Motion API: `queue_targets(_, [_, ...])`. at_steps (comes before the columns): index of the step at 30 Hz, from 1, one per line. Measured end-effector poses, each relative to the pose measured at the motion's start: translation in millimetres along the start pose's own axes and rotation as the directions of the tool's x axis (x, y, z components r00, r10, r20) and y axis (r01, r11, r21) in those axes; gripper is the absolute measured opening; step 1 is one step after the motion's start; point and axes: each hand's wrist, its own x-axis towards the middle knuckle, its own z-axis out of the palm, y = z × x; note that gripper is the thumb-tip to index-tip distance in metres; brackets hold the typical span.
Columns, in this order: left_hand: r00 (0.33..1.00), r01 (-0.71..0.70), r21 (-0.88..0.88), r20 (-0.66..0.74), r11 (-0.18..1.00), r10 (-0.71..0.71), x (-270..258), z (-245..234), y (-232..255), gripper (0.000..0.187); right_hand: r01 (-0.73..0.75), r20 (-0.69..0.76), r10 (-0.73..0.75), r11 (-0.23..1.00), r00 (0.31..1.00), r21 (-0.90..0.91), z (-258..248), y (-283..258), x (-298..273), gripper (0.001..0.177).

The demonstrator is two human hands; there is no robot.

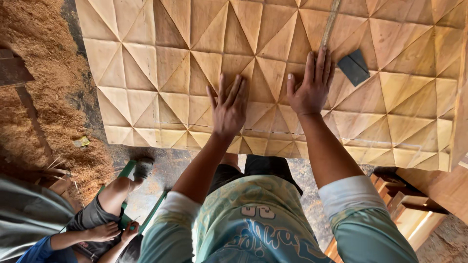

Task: The person smooths the surface of a large wooden panel featuring a geometric triangular pattern using a sanding block. The person moves the block back and forth across the wood, applying pressure to even out the surface texture.

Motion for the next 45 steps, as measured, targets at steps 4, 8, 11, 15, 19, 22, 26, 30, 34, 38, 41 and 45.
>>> queue_targets(4, [1.0,0.0,-0.06,-0.01,0.998,-0.001,3,9,5,0.051,-0.021,0.024,0.02,1.0,0.999,0.014,-2,0,-6,0.069])
queue_targets(8, [0.999,-0.017,-0.016,0.031,1.0,0.017,-5,6,6,0.053,-0.01,0.006,0.01,1.0,1.0,0.009,2,2,2,0.069])
queue_targets(11, [0.998,-0.032,-0.004,0.047,0.999,0.033,-9,12,8,0.053,-0.019,0.024,0.019,1.0,1.0,-0.008,2,4,-7,0.069])
queue_targets(15, [0.999,0.011,0.001,0.037,1.0,-0.011,-8,11,17,0.052,-0.014,0.032,0.015,0.999,0.999,-0.034,1,3,-4,0.068])
queue_targets(19, [1.0,0.008,0.017,0.021,1.0,-0.008,4,4,21,0.053,-0.008,0.005,0.008,1.0,1.0,-0.022,2,2,3,0.068])
queue_targets(22, [1.0,0.006,0.005,0.021,1.0,-0.006,7,6,16,0.052,-0.015,0.024,0.016,1.0,1.0,-0.023,3,3,-7,0.068])
queue_targets(26, [0.997,0.013,0.095,0.08,0.995,-0.021,11,11,12,0.058,-0.016,0.022,0.016,1.0,1.0,-0.011,0,3,-4,0.068])
queue_targets(30, [0.999,0.02,0.069,0.049,0.997,-0.023,4,14,12,0.052,-0.021,0.018,0.021,1.0,1.0,0.011,0,1,-3,0.068])
queue_targets(34, [0.998,0.036,0.026,0.055,0.999,-0.037,10,10,14,0.051,-0.019,0.028,0.019,1.0,0.999,0.008,-2,1,-6,0.068])
queue_targets(38, [0.998,0.042,0.068,0.042,0.997,-0.045,7,5,15,0.052,-0.015,0.002,0.015,1.0,1.0,0.013,3,3,0,0.069])
queue_targets(41, [0.997,0.031,0.062,0.063,0.998,-0.035,9,8,17,0.05,-0.04,0.016,0.04,0.999,0.999,0.014,0,4,-2,0.069])
queue_targets(45, [0.998,0.041,0.025,0.056,0.999,-0.042,13,10,11,0.05,-0.047,0.018,0.046,0.999,0.999,0.019,-2,-2,-2,0.069])
